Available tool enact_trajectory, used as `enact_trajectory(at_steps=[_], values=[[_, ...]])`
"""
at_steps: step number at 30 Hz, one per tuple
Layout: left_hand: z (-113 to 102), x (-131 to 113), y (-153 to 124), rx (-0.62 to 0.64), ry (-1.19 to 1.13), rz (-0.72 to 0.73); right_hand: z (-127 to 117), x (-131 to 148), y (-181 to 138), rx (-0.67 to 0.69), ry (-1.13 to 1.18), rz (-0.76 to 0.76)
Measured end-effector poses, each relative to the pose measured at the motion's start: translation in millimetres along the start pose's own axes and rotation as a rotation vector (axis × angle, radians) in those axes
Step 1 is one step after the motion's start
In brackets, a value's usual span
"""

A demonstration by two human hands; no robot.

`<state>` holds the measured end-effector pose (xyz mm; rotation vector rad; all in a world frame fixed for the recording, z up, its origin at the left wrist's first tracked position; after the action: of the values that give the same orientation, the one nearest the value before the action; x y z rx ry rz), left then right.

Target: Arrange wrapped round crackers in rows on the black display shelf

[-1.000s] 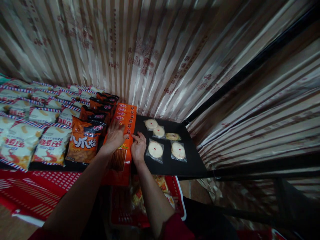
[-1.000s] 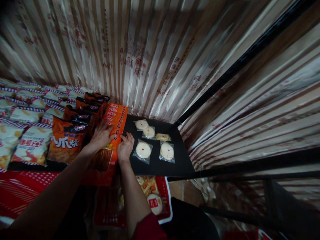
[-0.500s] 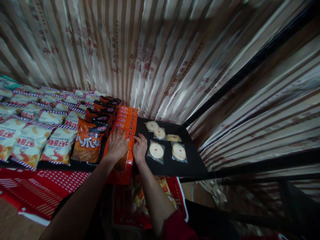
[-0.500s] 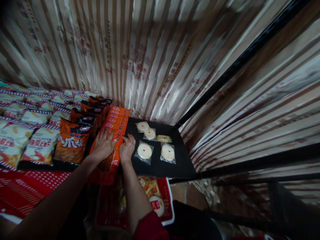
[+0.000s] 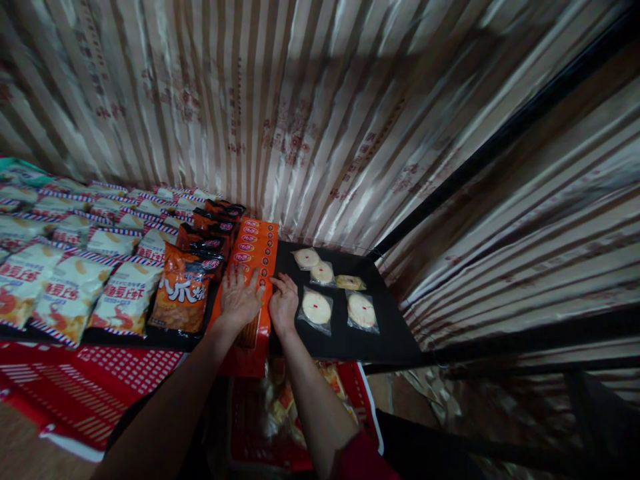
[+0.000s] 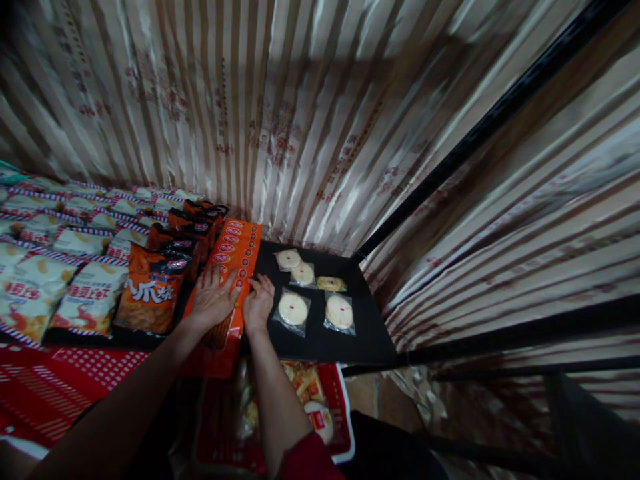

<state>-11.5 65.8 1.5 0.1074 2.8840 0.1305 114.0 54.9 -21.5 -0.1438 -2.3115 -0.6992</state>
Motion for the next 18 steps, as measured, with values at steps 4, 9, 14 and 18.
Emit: enact_trajectory(at_steps=[4,9,14,18], values=[[2.1,0.5,0.8,0.003,-0.008,0.001,-0.3,2.4,0.3,-0.006,0.021,-0.014],[3.0,0.5,1.1,0.007,-0.010,-0.006,0.3,4.8,3.8,0.016,0.066,0.005],[2.1,-0.4,1.6,0.049,0.008,-0.015,4.1,7.0,19.2,0.098,0.140,0.084],[3.9,-0.2,2.0,0.077,0.009,-0.007,11.4,17.1,35.9,0.149,0.083,0.018]])
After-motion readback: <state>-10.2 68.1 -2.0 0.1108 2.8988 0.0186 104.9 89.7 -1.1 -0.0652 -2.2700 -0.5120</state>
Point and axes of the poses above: each hand's wrist, its own y-axis towards the middle knuckle, its own z-axis out of the palm, x = y × z, the point moved 6 cm from there along y, towards the middle knuckle, and after that the axes turned 7 degrees about -z, right-handed, at the moved point
